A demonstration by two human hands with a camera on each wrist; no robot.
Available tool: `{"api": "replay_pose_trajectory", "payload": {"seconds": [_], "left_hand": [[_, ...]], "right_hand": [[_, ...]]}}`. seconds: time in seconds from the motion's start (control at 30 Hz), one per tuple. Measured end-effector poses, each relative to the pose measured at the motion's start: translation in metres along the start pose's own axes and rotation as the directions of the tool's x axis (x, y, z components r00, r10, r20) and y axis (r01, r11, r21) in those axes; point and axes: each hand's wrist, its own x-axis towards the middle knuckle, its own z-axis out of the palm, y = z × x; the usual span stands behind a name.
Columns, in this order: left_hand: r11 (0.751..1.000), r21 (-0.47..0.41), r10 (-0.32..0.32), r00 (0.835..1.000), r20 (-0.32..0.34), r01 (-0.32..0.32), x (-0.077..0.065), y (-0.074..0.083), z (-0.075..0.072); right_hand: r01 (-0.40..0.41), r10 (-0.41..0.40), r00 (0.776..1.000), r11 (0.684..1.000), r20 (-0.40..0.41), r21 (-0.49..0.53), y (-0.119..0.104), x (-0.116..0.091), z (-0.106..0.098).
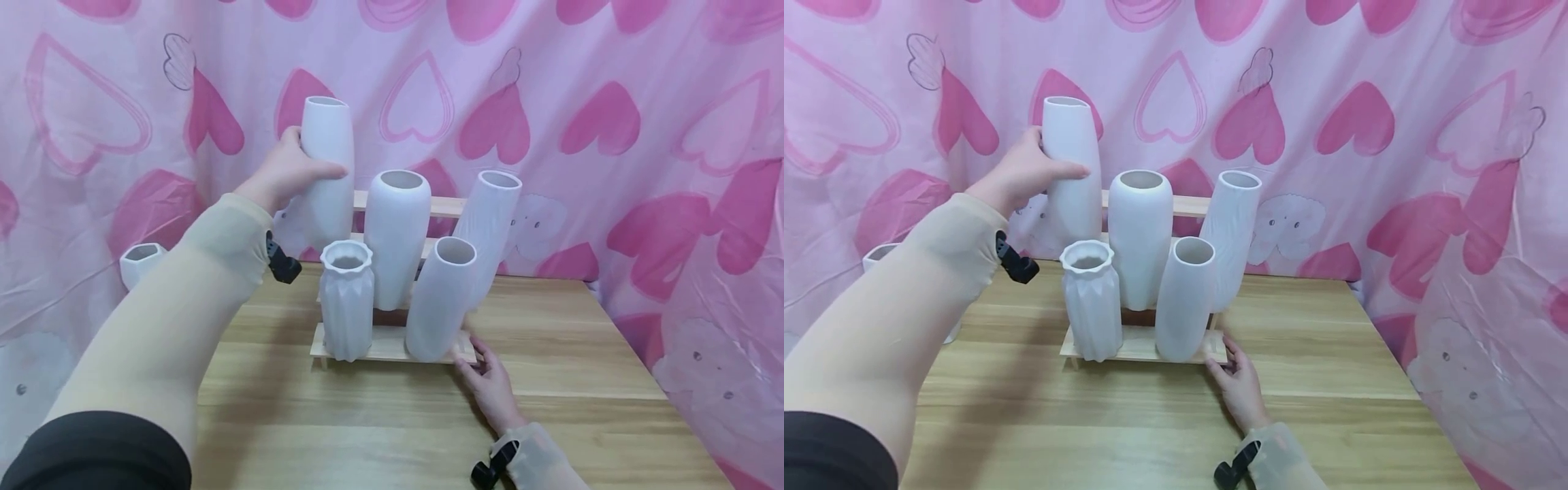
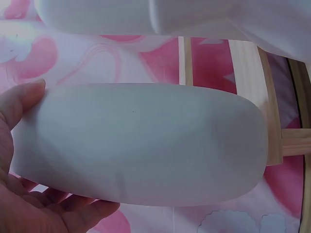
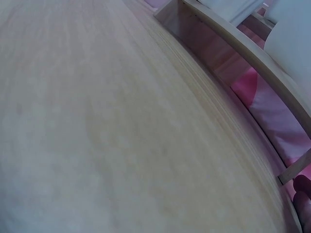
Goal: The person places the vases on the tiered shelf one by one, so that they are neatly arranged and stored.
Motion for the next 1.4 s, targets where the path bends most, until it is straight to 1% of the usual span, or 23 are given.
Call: {"api": "replay_pose_trajectory", "payload": {"seconds": [0.13,0.4,0.47,0.57,0.67,0.7,0.77,0.93,1.07,1.27,1.4], "left_hand": [[1.000,0.005,0.000,1.000,0.018,0.000,0.006,0.001,0.006],[0.994,-0.098,0.046,0.999,0.025,-0.043,0.014,-0.002,0.011],[0.993,-0.102,0.055,0.998,0.024,-0.052,0.015,-0.004,0.012],[0.993,-0.095,0.068,0.998,0.019,-0.066,0.016,-0.005,0.013],[0.996,-0.074,0.060,0.998,0.023,-0.058,0.016,-0.004,0.014],[0.995,-0.076,0.060,0.998,0.026,-0.058,0.016,-0.003,0.015],[0.996,-0.076,0.057,0.998,0.028,-0.055,0.016,-0.002,0.015],[0.994,-0.088,0.064,0.998,0.021,-0.062,0.020,-0.004,0.016],[0.994,-0.093,0.054,0.998,0.023,-0.052,0.022,-0.005,0.014],[0.992,-0.118,0.043,0.998,0.048,-0.037,0.022,-0.007,0.011],[0.992,-0.125,0.044,0.995,0.084,-0.033,0.021,-0.011,0.009]], "right_hand": [[-0.006,0.006,1.000,1.000,-0.003,0.007,-0.001,0.000,0.001],[0.000,0.000,1.000,1.000,-0.005,-0.012,-0.003,0.002,0.004],[-0.011,0.011,1.000,1.000,0.007,-0.006,-0.012,-0.001,0.006],[-0.021,0.021,1.000,1.000,0.014,0.001,-0.013,0.000,0.007],[-0.036,0.036,0.999,0.999,0.019,0.000,-0.010,0.001,0.006],[-0.039,0.038,0.999,0.999,0.020,0.006,-0.006,0.003,0.006],[-0.045,0.045,0.999,0.999,0.026,0.011,-0.005,0.004,0.005],[-0.024,0.024,1.000,1.000,0.018,0.005,-0.007,0.001,0.007],[-0.007,0.007,1.000,1.000,0.012,0.013,-0.008,0.000,0.008],[-0.002,0.001,1.000,0.999,0.018,0.036,-0.008,0.001,0.009],[-0.004,0.003,1.000,0.999,0.029,0.036,-0.008,0.002,0.009]]}}
